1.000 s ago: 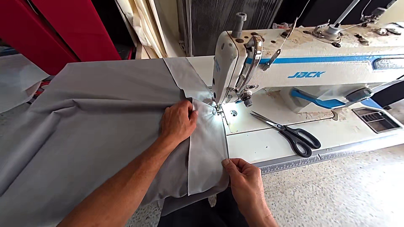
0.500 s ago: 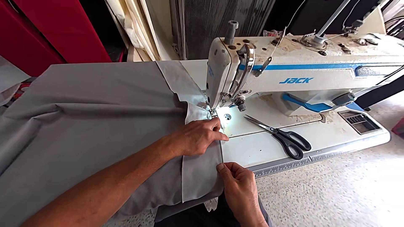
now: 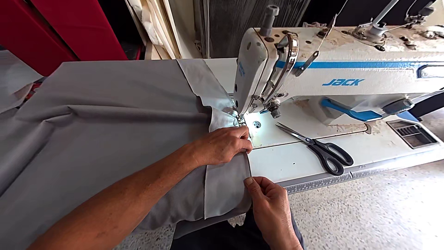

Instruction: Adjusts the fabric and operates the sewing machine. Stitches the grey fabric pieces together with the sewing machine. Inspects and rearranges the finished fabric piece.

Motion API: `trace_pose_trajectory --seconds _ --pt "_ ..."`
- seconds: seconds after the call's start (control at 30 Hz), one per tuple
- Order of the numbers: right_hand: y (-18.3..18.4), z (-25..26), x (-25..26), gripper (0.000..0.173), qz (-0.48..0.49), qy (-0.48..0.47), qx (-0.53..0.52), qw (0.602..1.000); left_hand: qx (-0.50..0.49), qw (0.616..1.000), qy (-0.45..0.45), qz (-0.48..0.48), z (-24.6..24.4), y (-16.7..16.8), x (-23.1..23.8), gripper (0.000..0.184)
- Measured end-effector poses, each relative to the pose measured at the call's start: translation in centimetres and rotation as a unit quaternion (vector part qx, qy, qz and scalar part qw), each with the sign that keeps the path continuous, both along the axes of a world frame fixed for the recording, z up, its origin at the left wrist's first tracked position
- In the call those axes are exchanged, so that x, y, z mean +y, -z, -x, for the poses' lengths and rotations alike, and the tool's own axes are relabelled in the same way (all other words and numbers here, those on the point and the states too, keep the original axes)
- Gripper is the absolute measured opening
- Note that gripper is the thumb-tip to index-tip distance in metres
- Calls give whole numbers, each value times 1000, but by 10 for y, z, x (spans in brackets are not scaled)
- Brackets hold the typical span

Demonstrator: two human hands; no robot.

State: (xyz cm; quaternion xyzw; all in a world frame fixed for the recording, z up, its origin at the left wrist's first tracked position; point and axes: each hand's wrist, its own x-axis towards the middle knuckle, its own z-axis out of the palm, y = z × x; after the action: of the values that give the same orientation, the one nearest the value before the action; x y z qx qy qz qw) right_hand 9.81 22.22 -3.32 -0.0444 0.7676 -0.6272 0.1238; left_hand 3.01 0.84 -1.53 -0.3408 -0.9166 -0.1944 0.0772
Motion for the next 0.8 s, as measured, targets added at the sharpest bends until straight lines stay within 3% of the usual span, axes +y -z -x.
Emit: trace_pose_trajectory --seconds 0.33,0.53,0.8 --pt "-3 -1 -1 20 -20 3 -7 1000 9 1000 1 17 0 2 2 21" --pt "-4 -2 -1 20 -11 9 -27 1000 82 992 -72 -63 -29 11 -1 21" --pt "-14 -2 -2 18 -28 8 -64 998 55 995 -50 -60 -43 24 -3 34"
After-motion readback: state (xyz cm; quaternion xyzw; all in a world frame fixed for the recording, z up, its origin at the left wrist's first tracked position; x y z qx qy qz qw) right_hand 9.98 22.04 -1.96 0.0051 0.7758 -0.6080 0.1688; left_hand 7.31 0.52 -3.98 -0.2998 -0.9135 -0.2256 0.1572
